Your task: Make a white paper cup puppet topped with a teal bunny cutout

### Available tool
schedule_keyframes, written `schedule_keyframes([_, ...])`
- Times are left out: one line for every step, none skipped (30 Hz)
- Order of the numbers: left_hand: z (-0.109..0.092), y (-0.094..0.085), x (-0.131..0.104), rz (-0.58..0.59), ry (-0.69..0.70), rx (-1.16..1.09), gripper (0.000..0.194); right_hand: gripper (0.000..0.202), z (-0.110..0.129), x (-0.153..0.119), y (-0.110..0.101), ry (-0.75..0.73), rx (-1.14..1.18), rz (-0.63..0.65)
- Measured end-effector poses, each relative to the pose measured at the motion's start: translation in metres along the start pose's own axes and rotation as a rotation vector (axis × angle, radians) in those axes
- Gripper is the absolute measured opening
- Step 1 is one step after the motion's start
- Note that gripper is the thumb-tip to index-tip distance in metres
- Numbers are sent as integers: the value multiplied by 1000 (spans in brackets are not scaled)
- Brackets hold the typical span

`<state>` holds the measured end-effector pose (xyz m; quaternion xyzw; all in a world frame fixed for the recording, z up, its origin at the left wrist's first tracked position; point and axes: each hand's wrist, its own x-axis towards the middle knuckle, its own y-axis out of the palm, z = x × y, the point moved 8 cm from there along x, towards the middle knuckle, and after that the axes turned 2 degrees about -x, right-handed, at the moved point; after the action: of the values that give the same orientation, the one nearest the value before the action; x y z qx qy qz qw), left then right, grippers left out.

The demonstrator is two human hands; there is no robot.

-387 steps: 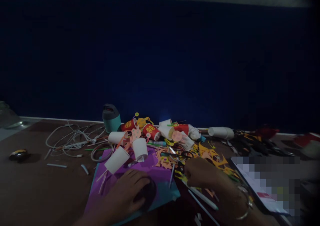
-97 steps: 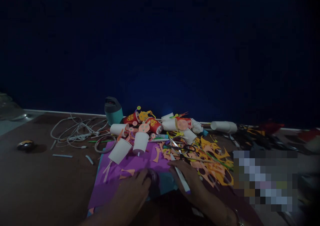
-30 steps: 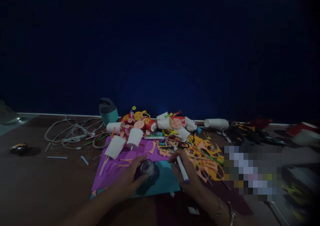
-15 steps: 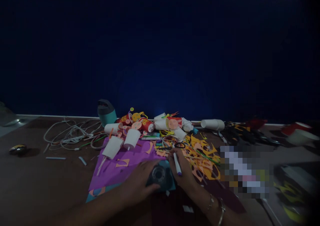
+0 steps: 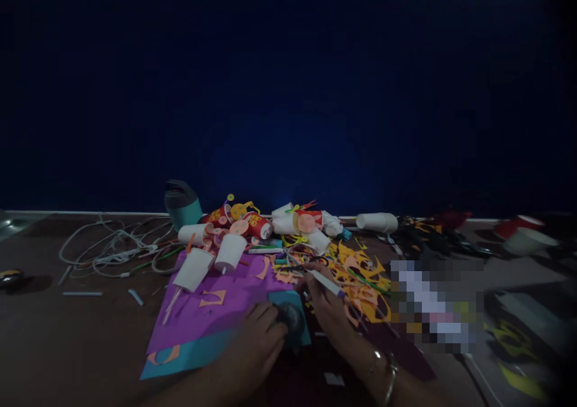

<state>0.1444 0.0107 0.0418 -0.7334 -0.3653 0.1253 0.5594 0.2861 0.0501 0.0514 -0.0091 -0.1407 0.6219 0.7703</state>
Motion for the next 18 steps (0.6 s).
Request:
schedule_keyframes([-2, 1, 0, -6, 18, 29, 15, 34, -1, 1, 1, 2, -7, 10])
schedule_keyframes([-2, 2, -1, -15, 34, 59, 15, 34, -3, 1, 1, 1, -18, 18])
schedule_keyframes([-3, 3, -1, -22, 51, 85, 15, 33, -4, 2, 1, -5, -31, 23])
schedule_keyframes([-4, 5, -2, -23, 65, 103, 15, 31, -5, 2, 1, -15, -41, 26])
schedule_keyframes([-4, 8, -2, -11, 72, 113, 15, 30, -6, 3, 1, -31, -41, 19])
schedule_keyframes([-3, 10, -2, 4, 69, 119, 15, 29, -6, 3, 0, -46, -30, 12])
schedule_keyframes([-3, 12, -3, 24, 60, 125, 15, 29, -7, 4, 0, -50, -8, 15])
schedule_keyframes([-2, 14, -4, 43, 46, 129, 16, 30, -9, 5, 1, -39, 20, 21])
schedule_keyframes([-2, 15, -4, 58, 29, 131, 18, 31, -11, 6, 1, -14, 48, 26])
schedule_keyframes([-1, 16, -5, 72, 6, 130, 20, 31, -14, 7, 1, 19, 73, 29])
schedule_keyframes([0, 16, -5, 89, -13, 123, 21, 31, -16, 8, 2, 52, 100, 27])
schedule_keyframes([0, 16, -6, 107, -30, 110, 21, 30, -18, 9, 2, 83, 132, 23])
schedule_keyframes([0, 16, -6, 124, -45, 94, 20, 30, -19, 10, 2, 105, 167, 14])
schedule_keyframes([0, 16, -6, 135, -57, 82, 19, 30, -19, 11, 2, 122, 201, 6])
schedule_keyframes([0, 16, -7, 145, -67, 79, 18, 30, -18, 12, 2, 136, 229, 3])
schedule_keyframes([0, 15, -7, 154, -75, 83, 18, 31, -18, 13, 2, 151, 248, 2])
schedule_keyframes([0, 16, -7, 166, -78, 89, 18, 31, -17, 13, 3, 168, 263, 5])
schedule_keyframes([0, 16, -7, 180, -78, 96, 18, 31, -17, 14, 3, 189, 286, 7])
